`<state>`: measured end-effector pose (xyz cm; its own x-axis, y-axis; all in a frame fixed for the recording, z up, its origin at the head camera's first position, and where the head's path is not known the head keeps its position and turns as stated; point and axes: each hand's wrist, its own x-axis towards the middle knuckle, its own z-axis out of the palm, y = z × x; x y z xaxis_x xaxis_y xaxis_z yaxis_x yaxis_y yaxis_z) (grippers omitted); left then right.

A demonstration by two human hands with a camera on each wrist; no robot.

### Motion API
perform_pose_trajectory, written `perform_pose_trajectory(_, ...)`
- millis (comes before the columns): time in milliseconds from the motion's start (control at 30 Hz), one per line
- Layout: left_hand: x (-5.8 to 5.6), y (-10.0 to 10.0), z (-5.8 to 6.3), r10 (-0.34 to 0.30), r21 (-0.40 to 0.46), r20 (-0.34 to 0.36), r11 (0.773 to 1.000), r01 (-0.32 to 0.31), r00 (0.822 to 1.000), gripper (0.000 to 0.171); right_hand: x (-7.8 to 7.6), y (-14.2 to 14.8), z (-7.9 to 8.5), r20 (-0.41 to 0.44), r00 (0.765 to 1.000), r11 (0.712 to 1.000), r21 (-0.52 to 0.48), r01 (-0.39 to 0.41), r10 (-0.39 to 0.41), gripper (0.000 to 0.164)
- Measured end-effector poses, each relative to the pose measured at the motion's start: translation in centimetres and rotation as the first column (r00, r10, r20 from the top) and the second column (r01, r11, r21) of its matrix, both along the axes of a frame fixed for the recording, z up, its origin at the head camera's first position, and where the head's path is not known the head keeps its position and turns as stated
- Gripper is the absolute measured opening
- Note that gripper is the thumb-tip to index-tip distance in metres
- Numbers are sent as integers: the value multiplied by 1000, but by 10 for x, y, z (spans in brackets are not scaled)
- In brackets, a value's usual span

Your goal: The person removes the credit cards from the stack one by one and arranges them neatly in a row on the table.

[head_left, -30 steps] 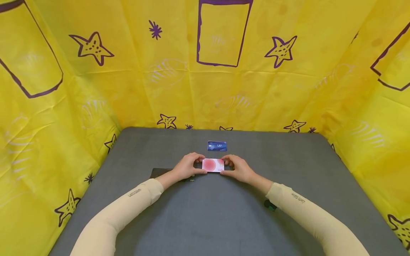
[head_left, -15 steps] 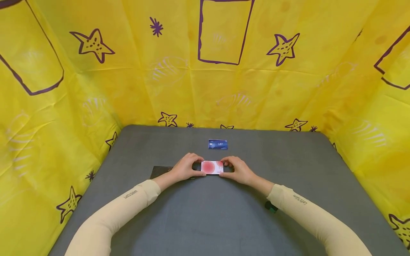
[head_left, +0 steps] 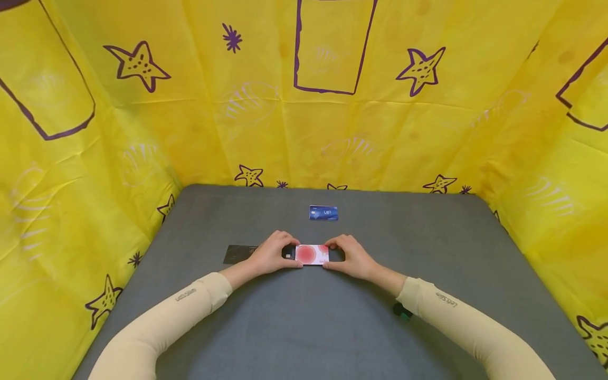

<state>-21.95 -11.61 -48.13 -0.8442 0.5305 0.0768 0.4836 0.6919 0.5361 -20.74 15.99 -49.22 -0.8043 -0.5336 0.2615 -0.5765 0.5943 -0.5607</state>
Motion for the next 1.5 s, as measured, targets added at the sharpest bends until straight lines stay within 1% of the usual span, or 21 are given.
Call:
perform_pose_trajectory(267,6,-2,-1,-10,9,-32,1000,11,999,54,5,-3,-1,-10,1000,1000,13,8,-8,50)
perform_pose_trajectory(500,10,-3,1,2,13,-26,1000,-1,1000,53,7,-3,1,25,999,999,46,25,-26,50)
perform_pose_trajectory(633,11,-3,1,8,13,-20,1000,-7,1000,53,8,-4,2,35,999,998,54,39,-40,49)
perform_pose_trajectory(833,10,-4,-2,-3,28,-26,1000,4,1000,51,9,-6,3,40,997,996,71,57,-60,49)
perform_pose_trajectory(1000,9,-5,-4,12,18,-14,1000,-11,1000,52,9,-8,5,47,997,995,77,64,-67,49)
perform_pose_trajectory(1267,8,-5,-3,21,5,13,1000,-21,1000,53,11,-9,8,62,995,994,77,72,-77,49)
perform_pose_trajectory(1500,9,-5,-2,27,7,17,1000,-27,999,54,9,-8,6,64,995,994,83,71,-76,51)
